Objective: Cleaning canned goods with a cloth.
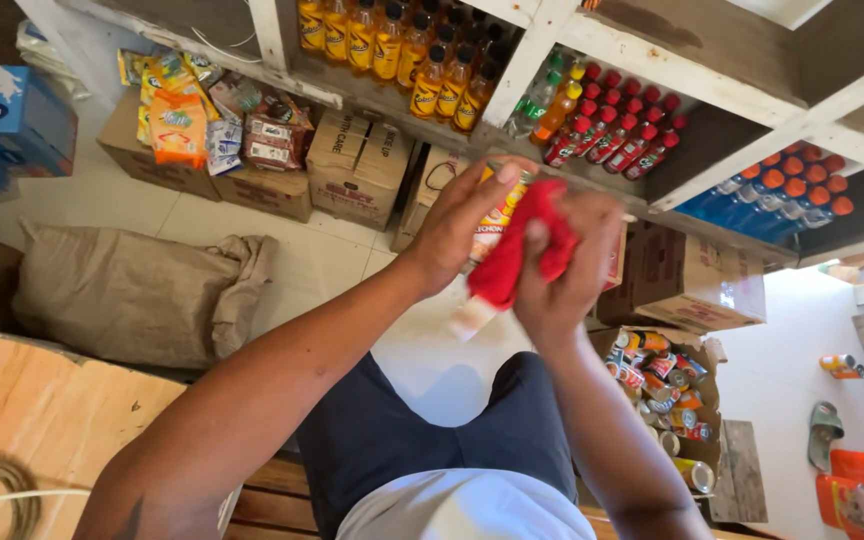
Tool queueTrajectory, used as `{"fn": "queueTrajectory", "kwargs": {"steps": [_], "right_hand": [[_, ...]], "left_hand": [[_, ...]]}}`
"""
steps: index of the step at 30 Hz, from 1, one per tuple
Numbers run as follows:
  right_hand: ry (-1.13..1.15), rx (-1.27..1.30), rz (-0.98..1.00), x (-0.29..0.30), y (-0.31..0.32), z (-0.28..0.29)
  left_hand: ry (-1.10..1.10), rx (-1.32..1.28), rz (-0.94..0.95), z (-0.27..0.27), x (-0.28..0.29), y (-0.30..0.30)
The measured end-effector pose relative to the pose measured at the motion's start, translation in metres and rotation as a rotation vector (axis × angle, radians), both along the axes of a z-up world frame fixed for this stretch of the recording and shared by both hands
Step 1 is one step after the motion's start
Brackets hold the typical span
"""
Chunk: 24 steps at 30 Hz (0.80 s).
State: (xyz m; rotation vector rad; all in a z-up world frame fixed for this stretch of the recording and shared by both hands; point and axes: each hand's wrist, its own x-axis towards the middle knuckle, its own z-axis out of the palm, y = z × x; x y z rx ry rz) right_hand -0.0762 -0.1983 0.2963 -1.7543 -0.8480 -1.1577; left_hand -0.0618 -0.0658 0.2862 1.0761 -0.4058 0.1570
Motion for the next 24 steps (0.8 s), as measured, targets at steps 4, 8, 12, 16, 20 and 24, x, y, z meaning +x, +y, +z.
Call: {"fn": "queueTrajectory", "kwargs": {"steps": [4, 8, 12, 16, 20, 24], "right_hand": [[0.119, -0.056, 0.039, -0.033, 0.016, -0.028], [0.114, -0.011, 0.018, -0.019, 0.009, -0.007], [0.033, 0.051, -0.061, 0.016, -0.010, 0.016], [0.106, 0.123, -0.003, 0.000, 0.005, 0.000], [0.254, 0.160, 0.027, -0.029, 0.020, -0.036], [0.228, 0.102, 0.007, -0.018, 0.005, -0.017]], "left_hand": [[0.137, -0.134, 0.009, -0.004, 0.002, 0.001], [0.129, -0.085, -0.001, -0.016, 0.006, -0.003], [0.017, 0.065, -0.017, -0.011, 0.002, -0.002], [0.030, 0.046, 0.001, 0.005, -0.005, 0.003], [0.176, -0.086, -0.029, -0.008, 0.001, 0.004], [0.233, -0.150, -0.129, -0.021, 0.006, -0.004]]}}
